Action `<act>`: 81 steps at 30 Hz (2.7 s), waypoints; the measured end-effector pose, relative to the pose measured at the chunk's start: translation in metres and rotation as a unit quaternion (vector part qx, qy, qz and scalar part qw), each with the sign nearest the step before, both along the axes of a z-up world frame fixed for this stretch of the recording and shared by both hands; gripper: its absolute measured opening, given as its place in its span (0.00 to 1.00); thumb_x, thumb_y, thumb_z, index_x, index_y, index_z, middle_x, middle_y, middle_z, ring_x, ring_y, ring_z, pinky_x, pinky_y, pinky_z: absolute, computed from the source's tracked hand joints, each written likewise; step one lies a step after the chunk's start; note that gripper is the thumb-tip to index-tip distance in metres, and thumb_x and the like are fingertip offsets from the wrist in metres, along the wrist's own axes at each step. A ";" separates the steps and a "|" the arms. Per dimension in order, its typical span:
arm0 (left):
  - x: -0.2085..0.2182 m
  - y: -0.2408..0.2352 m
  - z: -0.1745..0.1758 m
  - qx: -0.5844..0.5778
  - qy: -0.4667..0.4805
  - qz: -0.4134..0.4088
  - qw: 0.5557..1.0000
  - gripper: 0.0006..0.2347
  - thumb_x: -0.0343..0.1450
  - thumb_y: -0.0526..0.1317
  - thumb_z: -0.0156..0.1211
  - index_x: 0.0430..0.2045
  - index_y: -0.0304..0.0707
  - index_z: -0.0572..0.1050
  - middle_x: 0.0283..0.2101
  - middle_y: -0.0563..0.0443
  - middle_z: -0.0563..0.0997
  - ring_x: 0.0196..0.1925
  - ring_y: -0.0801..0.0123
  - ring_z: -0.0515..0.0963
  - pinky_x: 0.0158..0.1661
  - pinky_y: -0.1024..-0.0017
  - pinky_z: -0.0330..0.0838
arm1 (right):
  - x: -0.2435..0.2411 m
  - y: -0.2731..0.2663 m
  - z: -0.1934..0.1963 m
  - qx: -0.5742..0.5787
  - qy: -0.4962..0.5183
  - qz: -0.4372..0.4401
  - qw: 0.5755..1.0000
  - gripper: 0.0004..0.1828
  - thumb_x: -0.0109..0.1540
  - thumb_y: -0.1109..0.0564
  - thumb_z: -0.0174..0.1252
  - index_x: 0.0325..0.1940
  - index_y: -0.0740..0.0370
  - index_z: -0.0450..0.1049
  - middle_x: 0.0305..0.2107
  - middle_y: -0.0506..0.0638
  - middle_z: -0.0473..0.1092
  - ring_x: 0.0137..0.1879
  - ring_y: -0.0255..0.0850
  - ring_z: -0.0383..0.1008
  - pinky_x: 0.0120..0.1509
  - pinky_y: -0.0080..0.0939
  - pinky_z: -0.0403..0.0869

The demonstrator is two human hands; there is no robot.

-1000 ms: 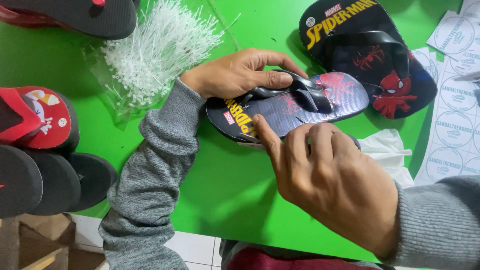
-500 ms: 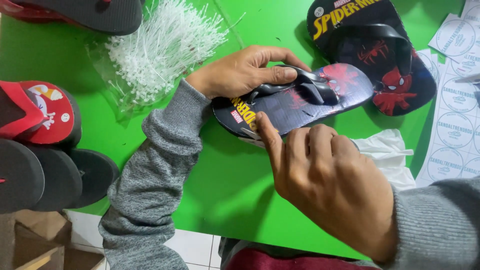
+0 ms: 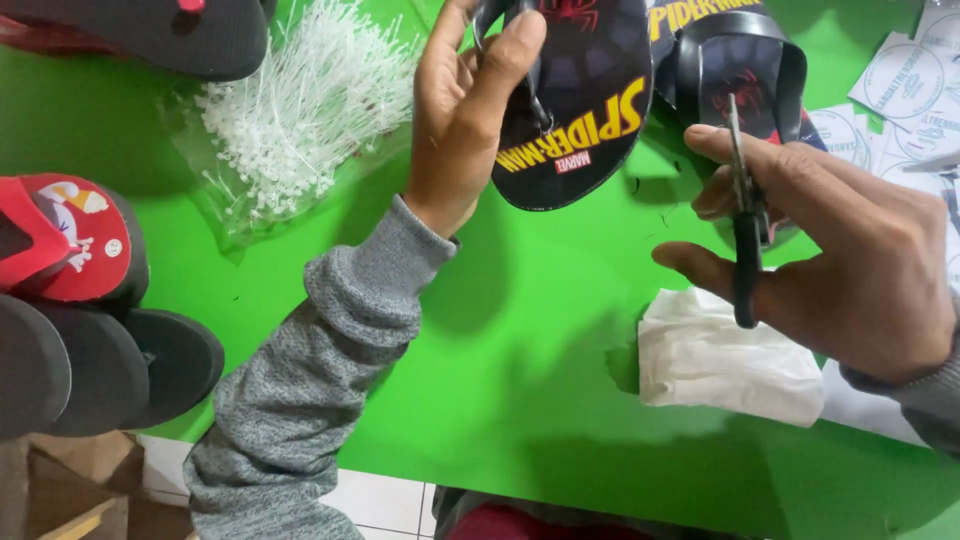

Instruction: Trimming excess rubber material from the edges of flip-flops using scissors to finish the product.

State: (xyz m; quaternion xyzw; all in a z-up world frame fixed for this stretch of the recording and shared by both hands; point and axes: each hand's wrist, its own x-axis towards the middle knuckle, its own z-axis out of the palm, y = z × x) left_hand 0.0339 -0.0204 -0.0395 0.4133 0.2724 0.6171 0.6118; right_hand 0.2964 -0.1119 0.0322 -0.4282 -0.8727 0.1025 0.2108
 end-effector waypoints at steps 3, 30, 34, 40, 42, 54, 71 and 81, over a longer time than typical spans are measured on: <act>0.012 -0.019 0.011 -0.023 0.109 0.045 0.993 0.27 0.69 0.49 0.67 0.61 0.40 0.64 0.51 0.39 0.83 0.45 0.63 0.85 0.44 0.70 0.89 | 0.001 0.010 -0.011 0.041 0.070 0.027 0.996 0.40 0.59 0.53 0.82 0.67 0.77 0.73 0.49 0.66 0.76 0.49 0.49 0.77 0.53 0.46 0.78; 0.030 -0.042 0.027 -0.065 0.193 -0.001 0.979 0.29 0.72 0.44 0.64 0.66 0.43 0.57 0.45 0.43 0.85 0.41 0.71 0.85 0.46 0.76 0.83 | -0.010 0.040 -0.045 0.010 0.116 0.129 0.985 0.23 0.62 0.50 0.71 0.54 0.70 0.77 0.44 0.61 0.76 0.44 0.48 0.79 0.45 0.42 0.77; 0.029 -0.040 0.024 -0.083 0.153 0.004 0.985 0.32 0.70 0.44 0.66 0.67 0.43 0.55 0.51 0.39 0.84 0.48 0.67 0.85 0.51 0.74 0.82 | -0.009 0.037 -0.045 0.030 0.130 0.131 0.982 0.25 0.62 0.52 0.73 0.54 0.75 0.76 0.44 0.66 0.77 0.44 0.51 0.80 0.47 0.45 0.79; 0.026 -0.039 0.012 -0.066 0.113 0.030 0.991 0.33 0.72 0.45 0.67 0.68 0.46 0.53 0.61 0.36 0.79 0.60 0.61 0.82 0.67 0.69 0.76 | -0.009 0.037 -0.051 0.130 0.085 0.147 0.977 0.21 0.67 0.52 0.68 0.56 0.72 0.79 0.37 0.63 0.74 0.41 0.50 0.77 0.48 0.48 0.80; 0.026 -0.039 0.008 -0.046 0.134 0.048 0.989 0.29 0.76 0.47 0.62 0.69 0.46 0.53 0.60 0.37 0.80 0.61 0.63 0.81 0.68 0.70 0.73 | -0.009 0.037 -0.052 0.131 0.068 0.137 0.979 0.21 0.68 0.52 0.68 0.57 0.71 0.79 0.39 0.62 0.75 0.41 0.50 0.77 0.47 0.47 0.79; 0.017 -0.042 0.020 -0.017 0.201 -0.001 0.979 0.30 0.75 0.52 0.52 0.73 0.47 0.56 0.57 0.47 0.79 0.54 0.71 0.79 0.60 0.73 0.76 | 0.000 0.036 -0.061 0.109 0.039 0.088 0.989 0.25 0.68 0.57 0.74 0.65 0.70 0.75 0.48 0.64 0.77 0.48 0.49 0.80 0.44 0.43 0.78; 0.014 -0.047 0.013 0.069 0.222 -0.056 0.971 0.25 0.83 0.42 0.36 0.80 0.45 0.47 0.86 0.52 0.48 0.92 0.63 0.49 0.94 0.63 0.47 | -0.002 0.032 -0.055 0.084 0.120 0.016 0.989 0.25 0.66 0.61 0.75 0.61 0.77 0.75 0.50 0.71 0.76 0.49 0.54 0.79 0.53 0.47 0.79; 0.010 -0.034 -0.009 -0.153 0.019 -0.178 0.972 0.31 0.73 0.49 0.59 0.72 0.41 0.60 0.57 0.46 0.79 0.52 0.59 0.81 0.43 0.64 0.86 | -0.001 0.034 -0.051 0.052 0.138 -0.003 0.989 0.28 0.61 0.61 0.77 0.59 0.78 0.75 0.51 0.72 0.75 0.53 0.55 0.78 0.57 0.47 0.79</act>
